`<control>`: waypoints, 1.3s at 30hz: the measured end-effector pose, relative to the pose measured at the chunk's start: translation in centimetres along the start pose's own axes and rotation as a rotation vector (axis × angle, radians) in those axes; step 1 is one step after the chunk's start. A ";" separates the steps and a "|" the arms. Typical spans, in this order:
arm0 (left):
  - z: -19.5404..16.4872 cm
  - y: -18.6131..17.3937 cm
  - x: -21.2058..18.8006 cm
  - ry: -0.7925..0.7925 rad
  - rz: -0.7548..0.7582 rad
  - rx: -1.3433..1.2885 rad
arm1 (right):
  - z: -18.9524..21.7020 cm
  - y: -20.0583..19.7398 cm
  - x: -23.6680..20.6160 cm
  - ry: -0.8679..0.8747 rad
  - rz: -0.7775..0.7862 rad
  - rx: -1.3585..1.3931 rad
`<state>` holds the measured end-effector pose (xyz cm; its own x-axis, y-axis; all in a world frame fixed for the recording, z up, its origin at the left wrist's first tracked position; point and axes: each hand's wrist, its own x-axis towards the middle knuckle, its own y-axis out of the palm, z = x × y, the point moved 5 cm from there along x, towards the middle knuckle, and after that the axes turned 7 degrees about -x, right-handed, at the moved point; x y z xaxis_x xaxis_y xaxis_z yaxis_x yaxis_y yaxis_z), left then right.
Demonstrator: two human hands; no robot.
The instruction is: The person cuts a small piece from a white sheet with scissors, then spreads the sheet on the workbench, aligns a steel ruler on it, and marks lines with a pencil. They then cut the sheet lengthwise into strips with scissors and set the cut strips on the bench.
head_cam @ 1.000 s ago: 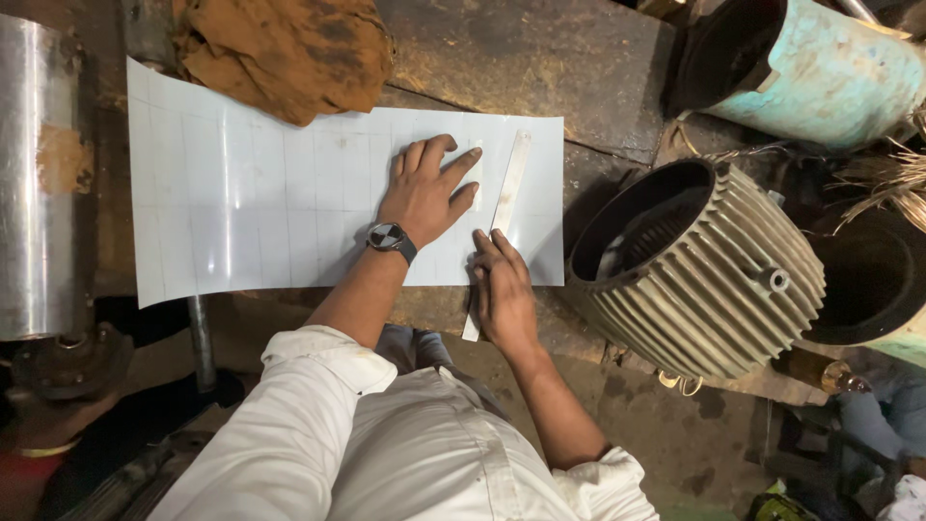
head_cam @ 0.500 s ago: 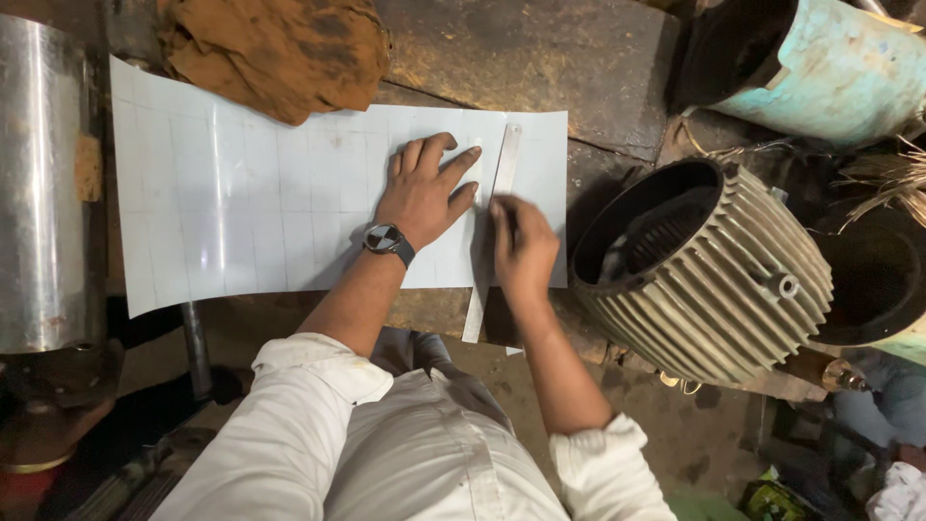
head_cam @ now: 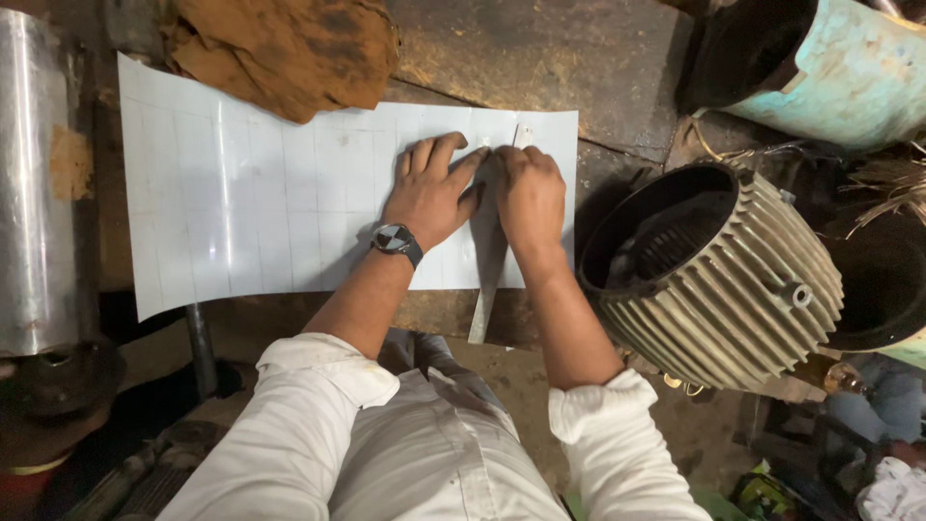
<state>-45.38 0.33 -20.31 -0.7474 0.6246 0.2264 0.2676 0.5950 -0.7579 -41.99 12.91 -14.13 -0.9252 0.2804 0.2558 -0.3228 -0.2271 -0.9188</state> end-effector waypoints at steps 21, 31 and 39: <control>-5.8 -0.4 -7.0 0.095 0.054 0.094 | -2.0 -6.1 -20.2 0.024 0.125 0.128; -9.5 0.4 -16.7 0.045 0.050 -0.078 | -3.7 -5.6 -21.8 -0.007 0.055 0.229; -10.2 -0.1 -16.7 0.037 0.000 -0.043 | -3.7 -5.4 -22.5 -0.039 0.043 0.205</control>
<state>-26.75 -4.95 -17.81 -0.7245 0.6426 0.2495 0.2942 0.6156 -0.7311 -18.70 11.30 -15.99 -0.9447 0.2308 0.2331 -0.3133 -0.4244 -0.8496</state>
